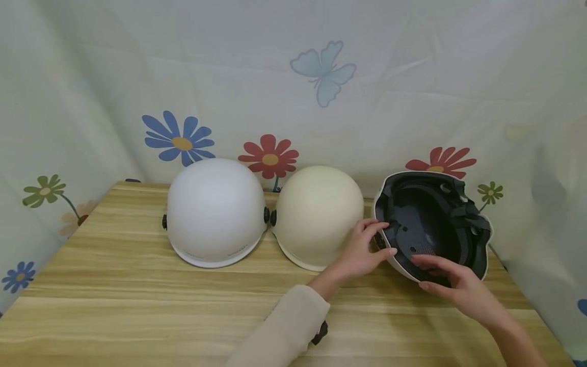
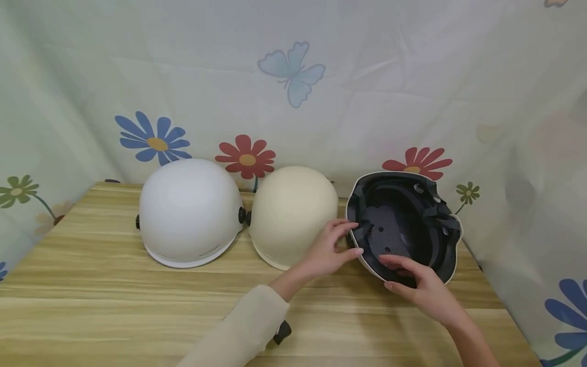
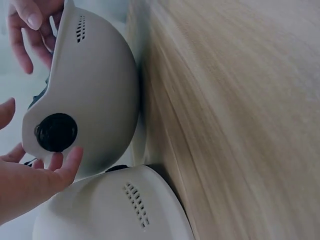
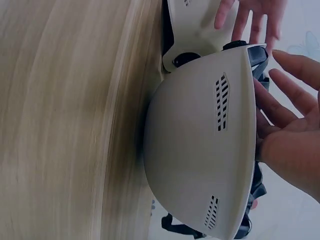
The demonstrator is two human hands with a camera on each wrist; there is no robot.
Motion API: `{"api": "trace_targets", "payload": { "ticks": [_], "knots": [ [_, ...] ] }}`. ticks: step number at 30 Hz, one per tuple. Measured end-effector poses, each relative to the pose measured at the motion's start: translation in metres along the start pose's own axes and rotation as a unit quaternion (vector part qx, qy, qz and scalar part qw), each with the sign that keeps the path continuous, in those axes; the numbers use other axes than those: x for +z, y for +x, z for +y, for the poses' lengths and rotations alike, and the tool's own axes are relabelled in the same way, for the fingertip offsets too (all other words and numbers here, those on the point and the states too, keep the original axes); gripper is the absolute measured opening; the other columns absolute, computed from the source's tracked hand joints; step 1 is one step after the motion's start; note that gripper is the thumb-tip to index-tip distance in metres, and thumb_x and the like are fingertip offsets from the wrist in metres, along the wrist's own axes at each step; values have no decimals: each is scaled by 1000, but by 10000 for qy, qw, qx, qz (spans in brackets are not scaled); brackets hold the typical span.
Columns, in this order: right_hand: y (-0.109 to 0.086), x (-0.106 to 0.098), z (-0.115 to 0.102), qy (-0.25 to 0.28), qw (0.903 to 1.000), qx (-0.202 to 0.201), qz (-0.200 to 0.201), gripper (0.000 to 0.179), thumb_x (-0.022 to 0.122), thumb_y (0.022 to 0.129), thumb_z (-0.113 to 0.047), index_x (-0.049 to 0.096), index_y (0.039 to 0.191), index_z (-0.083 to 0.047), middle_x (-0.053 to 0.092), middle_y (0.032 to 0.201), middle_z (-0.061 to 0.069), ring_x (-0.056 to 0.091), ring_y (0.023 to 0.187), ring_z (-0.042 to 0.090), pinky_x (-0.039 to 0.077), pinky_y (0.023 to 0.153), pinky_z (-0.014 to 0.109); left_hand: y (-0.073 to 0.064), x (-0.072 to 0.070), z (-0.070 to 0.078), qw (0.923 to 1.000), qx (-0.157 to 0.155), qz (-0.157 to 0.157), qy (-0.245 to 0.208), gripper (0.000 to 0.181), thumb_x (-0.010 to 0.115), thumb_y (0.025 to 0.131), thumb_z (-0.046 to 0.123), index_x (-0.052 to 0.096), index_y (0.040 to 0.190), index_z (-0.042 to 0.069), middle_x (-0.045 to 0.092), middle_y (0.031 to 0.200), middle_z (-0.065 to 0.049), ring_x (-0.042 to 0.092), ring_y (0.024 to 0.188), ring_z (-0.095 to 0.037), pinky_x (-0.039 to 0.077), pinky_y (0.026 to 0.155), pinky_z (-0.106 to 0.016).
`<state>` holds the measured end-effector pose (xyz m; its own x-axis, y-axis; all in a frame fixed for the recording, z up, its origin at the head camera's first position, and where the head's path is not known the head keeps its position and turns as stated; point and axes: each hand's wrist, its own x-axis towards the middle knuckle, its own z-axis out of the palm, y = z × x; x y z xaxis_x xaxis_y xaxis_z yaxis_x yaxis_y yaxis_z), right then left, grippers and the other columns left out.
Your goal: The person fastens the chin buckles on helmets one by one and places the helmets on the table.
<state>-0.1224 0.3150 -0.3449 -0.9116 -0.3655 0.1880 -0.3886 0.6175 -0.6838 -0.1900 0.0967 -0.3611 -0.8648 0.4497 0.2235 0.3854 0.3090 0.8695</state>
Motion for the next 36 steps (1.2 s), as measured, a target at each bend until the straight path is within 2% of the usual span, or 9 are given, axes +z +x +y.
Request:
{"api": "trace_targets", "payload": {
  "ticks": [4,10,18,23,26,32,34,36],
  "knots": [
    [0,3,-2,5,10000,58,-65,40,64,85,-7,54,123,-2,56,119,14,51,104,0,43,82,15,0,2,-4,9997,-122,215,74,50,66,84,28,49,130,19,39,126,-7,43,113,-19,38,92,-28],
    [-1,6,-4,-23,9999,97,-132,40,65,84,-8,56,122,-5,56,118,11,49,104,0,42,82,14,2,5,-9,9985,76,489,236,44,67,84,25,52,125,18,48,105,-5,48,89,-17,37,73,-19],
    [-2,4,-9,257,9991,4,-343,39,63,85,-8,54,123,-2,56,118,11,51,105,1,44,82,16,1,6,-10,9968,236,693,316,41,69,82,20,55,120,14,52,107,-4,51,88,-15,39,75,-16],
    [-1,-8,-10,633,9967,-187,-473,39,58,87,-1,49,125,3,55,120,-6,54,104,4,47,80,19,0,6,-12,9958,303,787,365,40,70,80,17,56,118,13,51,103,-5,51,87,-15,39,75,-17],
    [0,-20,-10,532,9977,-239,-347,42,57,87,3,46,128,3,53,120,-15,54,103,0,47,78,17,-1,6,-13,9959,333,780,318,40,70,81,16,56,118,12,51,105,-6,53,89,-17,40,77,-18],
    [4,-53,-7,131,9994,-204,247,48,53,88,7,42,134,-4,51,121,-15,55,99,-3,47,75,15,-2,7,-16,9970,271,708,154,40,69,82,13,55,119,11,50,108,-9,57,94,-22,42,80,-20],
    [6,-62,-5,-227,9980,-161,563,48,54,88,5,43,134,-6,49,119,-18,55,95,-5,46,73,12,-3,7,-16,9968,296,717,167,40,69,82,13,55,119,11,51,107,-9,57,94,-22,42,80,-20],
    [7,-71,-3,-651,9940,44,881,46,55,89,0,43,134,-5,45,116,-23,51,92,-9,44,69,8,-4,7,-16,9964,352,743,204,40,69,81,12,55,118,10,52,106,-9,57,94,-23,42,79,-20]
  ]
}}
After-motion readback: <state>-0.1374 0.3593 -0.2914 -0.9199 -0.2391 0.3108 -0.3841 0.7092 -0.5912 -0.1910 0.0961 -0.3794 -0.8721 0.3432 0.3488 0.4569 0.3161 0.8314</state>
